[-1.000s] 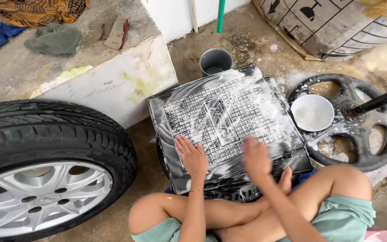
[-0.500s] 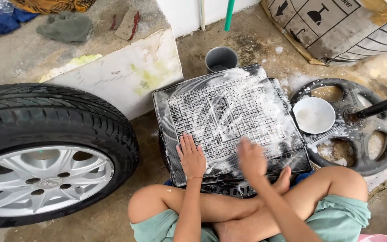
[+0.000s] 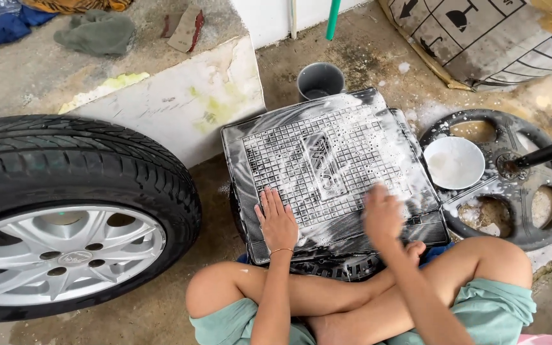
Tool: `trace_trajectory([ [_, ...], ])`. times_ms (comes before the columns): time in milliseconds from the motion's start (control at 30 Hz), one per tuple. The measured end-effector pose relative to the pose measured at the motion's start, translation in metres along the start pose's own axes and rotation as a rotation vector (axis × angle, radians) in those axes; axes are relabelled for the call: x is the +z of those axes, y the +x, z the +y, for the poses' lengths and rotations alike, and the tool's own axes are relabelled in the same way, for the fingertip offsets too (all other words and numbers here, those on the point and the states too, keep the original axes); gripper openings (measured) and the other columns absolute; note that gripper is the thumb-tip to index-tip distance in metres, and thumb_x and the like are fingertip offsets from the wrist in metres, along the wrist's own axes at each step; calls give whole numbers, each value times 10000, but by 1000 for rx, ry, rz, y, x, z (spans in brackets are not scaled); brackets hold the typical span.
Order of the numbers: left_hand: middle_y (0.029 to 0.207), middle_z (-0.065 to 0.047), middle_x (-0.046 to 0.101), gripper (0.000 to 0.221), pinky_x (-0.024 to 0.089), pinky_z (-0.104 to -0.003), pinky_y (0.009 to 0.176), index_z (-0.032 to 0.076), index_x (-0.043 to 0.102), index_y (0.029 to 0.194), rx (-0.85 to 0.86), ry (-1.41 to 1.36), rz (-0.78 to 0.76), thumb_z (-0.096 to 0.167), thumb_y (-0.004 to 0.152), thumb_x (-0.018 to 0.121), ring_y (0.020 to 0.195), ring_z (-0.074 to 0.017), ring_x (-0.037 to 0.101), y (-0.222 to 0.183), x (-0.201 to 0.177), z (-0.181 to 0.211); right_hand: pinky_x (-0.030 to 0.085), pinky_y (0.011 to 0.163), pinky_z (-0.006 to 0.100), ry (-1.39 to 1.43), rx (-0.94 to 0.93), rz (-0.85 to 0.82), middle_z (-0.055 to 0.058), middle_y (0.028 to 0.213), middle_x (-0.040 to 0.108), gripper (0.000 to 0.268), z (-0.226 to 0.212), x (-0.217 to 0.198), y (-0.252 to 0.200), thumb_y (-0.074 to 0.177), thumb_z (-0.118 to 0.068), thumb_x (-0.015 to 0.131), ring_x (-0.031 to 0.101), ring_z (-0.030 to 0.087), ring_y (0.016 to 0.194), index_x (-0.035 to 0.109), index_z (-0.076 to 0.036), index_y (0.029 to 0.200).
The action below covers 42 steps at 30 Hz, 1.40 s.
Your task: The person scrubs a black car floor mat with soap and water using a sponge. They sit on the floor and work on the mat, which is placed on top of another mat. A car tire is visible nearby.
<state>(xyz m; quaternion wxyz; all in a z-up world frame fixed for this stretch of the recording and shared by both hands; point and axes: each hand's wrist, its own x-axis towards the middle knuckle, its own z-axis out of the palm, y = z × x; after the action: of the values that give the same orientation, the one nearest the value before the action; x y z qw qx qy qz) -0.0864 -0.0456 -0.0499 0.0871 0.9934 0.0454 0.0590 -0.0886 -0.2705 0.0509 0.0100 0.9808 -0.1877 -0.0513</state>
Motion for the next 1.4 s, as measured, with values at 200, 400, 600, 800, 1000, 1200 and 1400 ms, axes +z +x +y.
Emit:
trace_trajectory([
  [200, 1694, -131, 174, 600, 93, -512, 1249, 84, 209, 1610, 32, -17, 22, 349, 1081, 311, 1564, -272, 153, 2, -2, -6, 590, 583, 359, 4, -626, 7, 107, 980, 506, 497, -79, 65, -76, 1080, -511, 249, 549, 237, 882, 314, -283, 1517],
  [400, 1708, -88, 119, 588, 32, -479, 1247, 120, 166, 1628, 24, -46, -10, 365, 1101, 255, 1571, -235, 106, -1, -12, -5, 592, 518, 372, -147, -430, 405, 87, 969, 584, 423, 21, 49, -2, 934, -353, 608, 608, 230, 870, 559, -249, 1341],
  [600, 1710, -69, 60, 589, -2, -480, 1248, 142, 111, 1633, -36, 50, -26, 369, 1101, 222, 1568, -213, 55, -1, -10, 4, 547, 431, 364, -108, -53, 746, 85, 803, 536, 413, 53, 81, 26, 1010, -463, 637, 661, 249, 681, 648, -185, 1315],
  [800, 1712, -88, 65, 616, 25, -452, 1287, 80, 126, 1606, 61, 289, 329, 414, 1088, 151, 1596, -226, 28, 2, 11, -6, 540, 438, 190, -111, -449, -143, 126, 946, 580, 692, -75, 20, -57, 964, -21, 559, 525, 153, 698, 218, -174, 1547],
  [1000, 1717, -81, 73, 629, 77, -453, 1268, 101, 145, 1611, 87, 265, 299, 427, 1076, 199, 1591, -225, 50, 1, 13, -12, 451, 353, 158, -289, -613, -109, 16, 1028, 640, 766, -40, 8, -25, 915, 156, 453, 514, 104, 714, 297, -204, 1573],
  [1200, 1699, -95, 125, 583, 47, -502, 1235, 113, 170, 1612, -1, 19, 28, 353, 1087, 251, 1564, -236, 98, 0, -9, 2, 626, 534, 479, -34, -2, 534, 189, 925, 613, 473, 92, 97, 55, 1079, -486, 527, 698, 359, 920, 585, -189, 1442],
  [1400, 1698, -110, 120, 582, 48, -509, 1234, 106, 167, 1613, 6, 43, 39, 349, 1089, 235, 1565, -249, 94, 1, -8, 3, 662, 583, 353, -120, -253, -65, 105, 1196, 598, 408, -28, -12, -12, 981, -226, 544, 639, 222, 920, 464, -164, 1377],
])
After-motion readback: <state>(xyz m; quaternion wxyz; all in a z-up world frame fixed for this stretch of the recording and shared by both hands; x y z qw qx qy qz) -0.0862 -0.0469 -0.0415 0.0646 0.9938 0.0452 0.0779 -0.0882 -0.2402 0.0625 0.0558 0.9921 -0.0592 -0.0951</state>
